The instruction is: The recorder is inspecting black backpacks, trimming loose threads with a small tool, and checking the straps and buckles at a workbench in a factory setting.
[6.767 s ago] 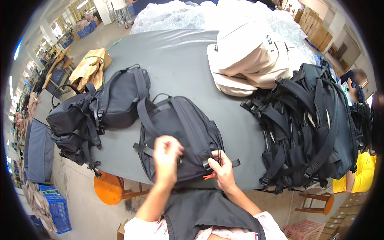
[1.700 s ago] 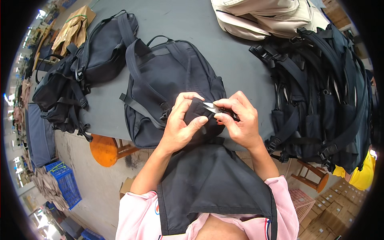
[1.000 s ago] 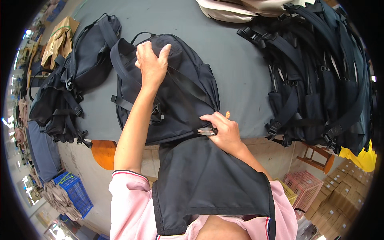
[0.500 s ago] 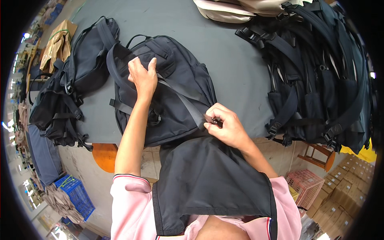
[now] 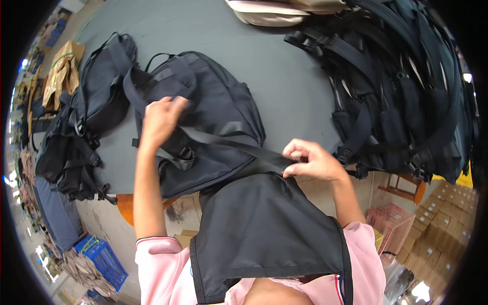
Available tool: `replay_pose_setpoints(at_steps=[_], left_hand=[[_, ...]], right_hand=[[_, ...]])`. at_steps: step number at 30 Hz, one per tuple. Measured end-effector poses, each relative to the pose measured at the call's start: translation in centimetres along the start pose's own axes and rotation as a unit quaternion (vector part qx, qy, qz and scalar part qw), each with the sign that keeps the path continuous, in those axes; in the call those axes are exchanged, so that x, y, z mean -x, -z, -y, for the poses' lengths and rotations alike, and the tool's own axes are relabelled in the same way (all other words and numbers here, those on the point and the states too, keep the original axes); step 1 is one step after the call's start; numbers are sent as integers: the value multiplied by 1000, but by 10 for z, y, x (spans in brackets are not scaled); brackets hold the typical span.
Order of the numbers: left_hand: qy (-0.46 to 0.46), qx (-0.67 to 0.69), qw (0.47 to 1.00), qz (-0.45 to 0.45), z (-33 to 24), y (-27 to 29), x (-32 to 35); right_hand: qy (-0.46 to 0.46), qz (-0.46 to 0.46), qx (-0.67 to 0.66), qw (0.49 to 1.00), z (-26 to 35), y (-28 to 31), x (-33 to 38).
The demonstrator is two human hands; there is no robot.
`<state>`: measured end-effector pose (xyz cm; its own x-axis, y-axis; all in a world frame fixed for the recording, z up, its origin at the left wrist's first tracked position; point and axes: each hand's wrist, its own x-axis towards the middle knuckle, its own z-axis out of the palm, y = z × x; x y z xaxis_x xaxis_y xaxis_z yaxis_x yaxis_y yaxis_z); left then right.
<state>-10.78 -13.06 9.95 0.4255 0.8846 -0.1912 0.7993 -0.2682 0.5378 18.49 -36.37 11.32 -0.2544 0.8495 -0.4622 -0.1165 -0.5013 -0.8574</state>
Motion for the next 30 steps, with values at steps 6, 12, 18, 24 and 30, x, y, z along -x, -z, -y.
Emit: replay_pose_setpoints(at_steps=[6, 12, 18, 24, 30], left_hand=[[-186, -214, 884, -373, -81, 31, 7], [-371, 205, 904, 56, -166, -22, 19], [-174, 326, 872, 322, -158, -60, 34], [13, 567, 771, 290, -144, -70, 45], [22, 617, 757, 213, -139, -70, 49]], right_hand=[[128, -175, 77, 973, 45, 7, -5], [234, -246, 51, 939, 62, -1, -23], [240, -271, 109, 926, 56, 0, -29], [384, -462, 87, 795, 45, -18, -11], [210, -445, 263, 830, 22, -37, -6]])
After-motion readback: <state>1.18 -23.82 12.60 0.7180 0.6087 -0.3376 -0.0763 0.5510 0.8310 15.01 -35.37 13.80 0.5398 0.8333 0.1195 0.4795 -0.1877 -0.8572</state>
